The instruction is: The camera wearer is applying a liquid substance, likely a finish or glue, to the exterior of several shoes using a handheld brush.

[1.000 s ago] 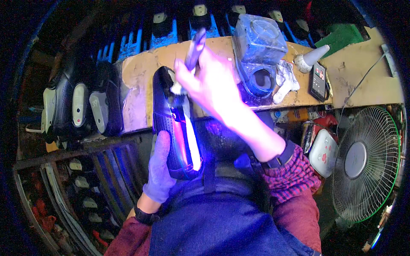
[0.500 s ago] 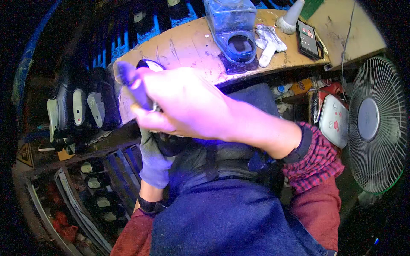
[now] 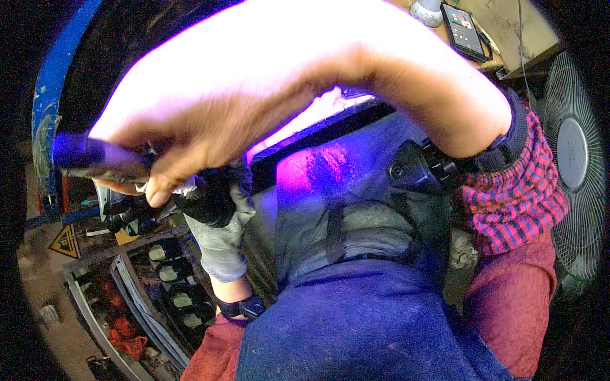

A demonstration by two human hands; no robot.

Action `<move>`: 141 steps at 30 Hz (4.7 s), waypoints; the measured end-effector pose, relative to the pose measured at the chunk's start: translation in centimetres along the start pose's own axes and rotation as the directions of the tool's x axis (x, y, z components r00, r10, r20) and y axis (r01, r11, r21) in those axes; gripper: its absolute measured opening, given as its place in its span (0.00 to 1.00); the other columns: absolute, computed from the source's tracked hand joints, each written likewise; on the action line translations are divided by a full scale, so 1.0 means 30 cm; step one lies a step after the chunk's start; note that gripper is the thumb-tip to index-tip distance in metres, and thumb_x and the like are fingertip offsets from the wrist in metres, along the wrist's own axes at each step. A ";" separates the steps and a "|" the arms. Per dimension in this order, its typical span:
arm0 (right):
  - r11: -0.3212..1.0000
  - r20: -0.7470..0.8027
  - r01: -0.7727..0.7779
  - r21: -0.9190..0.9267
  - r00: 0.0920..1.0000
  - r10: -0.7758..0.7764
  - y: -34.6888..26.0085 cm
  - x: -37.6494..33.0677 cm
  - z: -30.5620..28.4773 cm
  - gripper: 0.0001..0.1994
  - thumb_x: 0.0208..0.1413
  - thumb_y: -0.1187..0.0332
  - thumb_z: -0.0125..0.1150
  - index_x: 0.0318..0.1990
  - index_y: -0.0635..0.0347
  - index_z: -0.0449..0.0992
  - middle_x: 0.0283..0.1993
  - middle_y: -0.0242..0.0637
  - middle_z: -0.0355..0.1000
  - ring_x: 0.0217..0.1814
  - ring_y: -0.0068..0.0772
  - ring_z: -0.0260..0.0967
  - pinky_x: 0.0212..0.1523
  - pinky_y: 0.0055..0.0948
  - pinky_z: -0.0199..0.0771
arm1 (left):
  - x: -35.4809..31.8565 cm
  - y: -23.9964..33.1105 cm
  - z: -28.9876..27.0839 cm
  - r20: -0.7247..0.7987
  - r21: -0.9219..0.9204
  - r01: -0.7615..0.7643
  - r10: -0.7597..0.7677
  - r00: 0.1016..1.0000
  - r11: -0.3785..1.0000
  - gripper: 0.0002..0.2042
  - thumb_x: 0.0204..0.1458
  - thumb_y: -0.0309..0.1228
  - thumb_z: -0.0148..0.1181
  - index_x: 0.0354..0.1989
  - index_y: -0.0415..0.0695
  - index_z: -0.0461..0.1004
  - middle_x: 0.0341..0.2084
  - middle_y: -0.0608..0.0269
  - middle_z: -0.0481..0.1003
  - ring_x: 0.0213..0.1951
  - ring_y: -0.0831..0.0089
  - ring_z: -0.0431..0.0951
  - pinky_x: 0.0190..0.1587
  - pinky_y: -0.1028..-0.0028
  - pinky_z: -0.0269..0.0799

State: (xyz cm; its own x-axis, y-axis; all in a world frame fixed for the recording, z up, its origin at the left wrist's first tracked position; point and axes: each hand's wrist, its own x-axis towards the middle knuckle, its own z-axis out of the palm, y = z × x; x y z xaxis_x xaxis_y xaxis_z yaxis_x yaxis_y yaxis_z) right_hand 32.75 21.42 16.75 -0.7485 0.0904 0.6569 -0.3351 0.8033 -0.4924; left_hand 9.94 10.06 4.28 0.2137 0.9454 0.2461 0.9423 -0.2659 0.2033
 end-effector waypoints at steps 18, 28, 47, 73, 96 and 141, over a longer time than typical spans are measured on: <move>0.994 -0.457 -0.102 -0.047 0.887 0.069 0.049 0.020 0.108 0.16 0.50 0.56 0.59 0.30 0.61 0.71 0.24 0.39 0.69 0.29 0.39 0.70 0.32 0.36 0.68 | 0.064 0.075 -0.039 -0.294 -0.114 -0.170 0.130 0.947 0.979 0.14 0.50 0.30 0.57 0.43 0.40 0.66 0.33 0.60 0.71 0.40 0.68 0.72 0.47 0.68 0.65; 0.958 -0.387 -0.286 0.028 0.880 0.274 0.124 -0.084 0.043 0.10 0.51 0.62 0.59 0.32 0.61 0.73 0.28 0.36 0.71 0.33 0.32 0.71 0.36 0.30 0.69 | 0.119 0.107 -0.043 0.127 -0.892 0.259 -0.345 0.930 0.370 0.21 0.53 0.37 0.55 0.52 0.36 0.65 0.38 0.52 0.74 0.38 0.66 0.77 0.44 0.69 0.73; 0.732 -0.715 -0.633 0.252 0.388 0.581 0.052 -0.378 0.037 0.08 0.53 0.73 0.55 0.40 0.63 0.66 0.43 0.47 0.71 0.48 0.37 0.69 0.51 0.37 0.67 | 0.911 -0.408 -0.007 -0.073 -0.139 0.354 -0.366 0.928 0.925 0.31 0.38 0.54 0.60 0.43 0.39 0.73 0.41 0.38 0.73 0.47 0.47 0.73 0.50 0.61 0.66; 0.639 -0.741 -0.671 0.376 0.196 0.642 0.032 -0.480 0.023 0.04 0.58 0.74 0.52 0.39 0.63 0.68 0.41 0.40 0.73 0.41 0.23 0.70 0.40 0.21 0.71 | 0.482 -0.608 -0.532 -0.133 0.258 0.555 -0.540 0.831 0.790 0.40 0.43 0.57 0.56 0.59 0.40 0.59 0.49 0.39 0.69 0.53 0.55 0.70 0.55 0.64 0.63; 0.509 -0.703 -0.819 -0.266 0.526 0.478 0.027 -0.565 -0.041 0.08 0.52 0.70 0.59 0.39 0.58 0.72 0.33 0.40 0.72 0.36 0.39 0.71 0.38 0.31 0.69 | 0.567 -0.019 0.017 0.179 0.146 -0.168 0.141 0.974 0.975 0.45 0.35 0.47 0.68 0.62 0.45 0.53 0.43 0.37 0.68 0.43 0.46 0.72 0.44 0.58 0.69; 0.419 -0.546 -0.805 0.420 0.144 0.825 0.378 -0.097 0.267 0.14 0.54 0.61 0.57 0.31 0.65 0.68 0.21 0.36 0.71 0.21 0.28 0.71 0.25 0.28 0.70 | -0.001 -0.075 0.142 -0.331 -0.497 -0.351 0.201 0.922 0.794 0.19 0.42 0.34 0.56 0.43 0.39 0.68 0.43 0.44 0.67 0.41 0.45 0.67 0.47 0.48 0.62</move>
State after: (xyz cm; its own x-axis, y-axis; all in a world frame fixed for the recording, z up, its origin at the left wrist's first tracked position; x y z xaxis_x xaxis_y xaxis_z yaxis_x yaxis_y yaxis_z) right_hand 26.55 25.55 4.67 -0.0716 0.9974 0.0004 0.2216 0.0163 -0.9750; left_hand 8.90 11.44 -0.22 0.3011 0.7561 0.5811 0.5452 -0.6365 0.5456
